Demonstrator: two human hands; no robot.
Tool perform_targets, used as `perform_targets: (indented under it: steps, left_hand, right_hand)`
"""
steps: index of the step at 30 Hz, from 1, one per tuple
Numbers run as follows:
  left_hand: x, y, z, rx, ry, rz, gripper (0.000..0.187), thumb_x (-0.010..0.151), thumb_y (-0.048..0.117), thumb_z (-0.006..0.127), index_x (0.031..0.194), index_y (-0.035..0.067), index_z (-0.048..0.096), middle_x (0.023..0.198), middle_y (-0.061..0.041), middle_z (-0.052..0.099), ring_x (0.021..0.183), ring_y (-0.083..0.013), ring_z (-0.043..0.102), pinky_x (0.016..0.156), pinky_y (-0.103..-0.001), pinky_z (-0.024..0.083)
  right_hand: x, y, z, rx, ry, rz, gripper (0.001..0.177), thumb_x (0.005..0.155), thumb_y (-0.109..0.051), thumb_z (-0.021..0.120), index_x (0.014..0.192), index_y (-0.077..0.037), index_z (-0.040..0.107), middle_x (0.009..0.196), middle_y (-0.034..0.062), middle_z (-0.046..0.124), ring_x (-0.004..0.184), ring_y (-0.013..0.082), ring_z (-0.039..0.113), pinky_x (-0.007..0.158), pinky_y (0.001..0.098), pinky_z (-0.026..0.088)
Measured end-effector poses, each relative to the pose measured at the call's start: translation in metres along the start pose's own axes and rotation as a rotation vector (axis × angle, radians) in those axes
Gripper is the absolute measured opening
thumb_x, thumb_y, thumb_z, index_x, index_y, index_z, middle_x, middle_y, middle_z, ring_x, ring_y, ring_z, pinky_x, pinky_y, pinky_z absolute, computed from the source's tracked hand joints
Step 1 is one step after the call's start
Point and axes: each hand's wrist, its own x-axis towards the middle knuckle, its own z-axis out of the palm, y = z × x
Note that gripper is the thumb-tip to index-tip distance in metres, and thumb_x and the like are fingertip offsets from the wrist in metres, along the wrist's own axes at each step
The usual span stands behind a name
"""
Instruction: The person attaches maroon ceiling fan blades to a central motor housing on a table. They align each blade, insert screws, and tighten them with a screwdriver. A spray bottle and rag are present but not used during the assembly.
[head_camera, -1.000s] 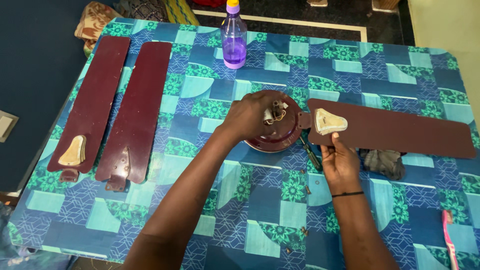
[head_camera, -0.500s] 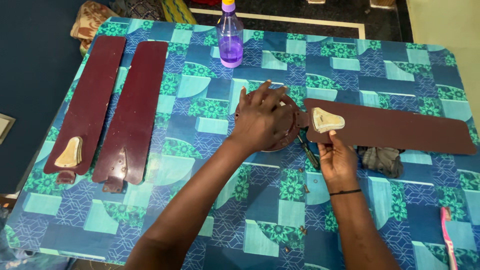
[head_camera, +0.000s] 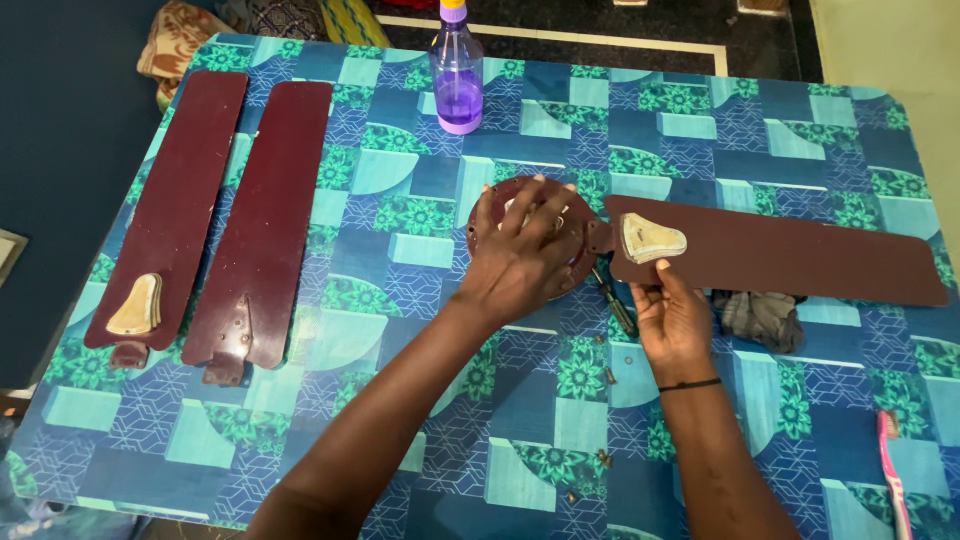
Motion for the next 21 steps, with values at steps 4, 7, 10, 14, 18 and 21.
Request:
perform_targets:
  steps: [4,7,10,14,18,21]
  left_hand:
    - [-0.007,0.003,0.009,0.047,0.046,0.043,0.042,0.077,0.036,0.083,0.112,0.014,0.078,0.151,-0.008,0.047,0.147,-0.0340,0.035,0.111,-0.081,0.024]
    - [-0.015,0.005,0.013,0.085,0.075,0.066,0.038,0.083,0.031,0.081,0.115,0.012,0.078,0.149,-0.005,0.049,0.149,-0.0310,0.036,0.114,-0.080,0.025]
    - [-0.021,0.007,0.013,0.072,0.067,0.066,0.035,0.084,0.027,0.079,0.116,0.013,0.077,0.149,-0.003,0.050,0.150,-0.0292,0.036,0.115,-0.080,0.025]
    - [-0.024,0.010,0.010,0.036,0.067,0.048,0.036,0.083,0.025,0.079,0.116,0.013,0.075,0.145,-0.004,0.051,0.148,-0.0288,0.039,0.109,-0.081,0.025]
    - [-0.026,0.010,0.002,0.044,0.126,0.069,0.035,0.084,0.021,0.078,0.118,0.013,0.074,0.143,-0.004,0.054,0.143,-0.0277,0.043,0.112,-0.074,0.026]
    - [-0.025,0.012,-0.005,0.022,0.191,0.072,0.038,0.088,0.019,0.077,0.124,0.011,0.072,0.140,-0.004,0.060,0.135,-0.0262,0.051,0.111,-0.060,0.034]
  right_hand:
    - [-0.003,-0.001,0.003,-0.015,-0.001,-0.017,0.039,0.094,-0.004,0.072,0.130,-0.005,0.058,0.124,0.0103,0.066,0.112,0.0204,0.069,0.103,0.0394,0.060]
    - [-0.003,-0.002,0.002,-0.022,-0.018,-0.014,0.040,0.093,-0.004,0.072,0.130,-0.005,0.058,0.122,0.0100,0.066,0.111,0.0201,0.069,0.102,0.0394,0.060]
    - [-0.001,0.000,-0.005,-0.027,-0.018,0.002,0.039,0.094,-0.004,0.071,0.130,-0.005,0.058,0.121,0.0105,0.067,0.108,0.0205,0.069,0.101,0.0392,0.060]
    - [0.007,0.004,-0.019,-0.062,-0.022,0.003,0.035,0.097,-0.002,0.070,0.130,-0.003,0.059,0.120,0.0100,0.066,0.107,0.0195,0.069,0.100,0.0383,0.060]
    - [0.010,-0.003,-0.024,-0.039,-0.030,0.049,0.033,0.098,-0.003,0.070,0.130,-0.004,0.060,0.120,0.0089,0.068,0.107,0.0205,0.069,0.098,0.0382,0.060]
    - [0.005,-0.013,-0.014,-0.044,-0.051,0.051,0.037,0.097,-0.003,0.071,0.133,-0.007,0.061,0.122,0.0072,0.068,0.108,0.0198,0.068,0.097,0.0385,0.059]
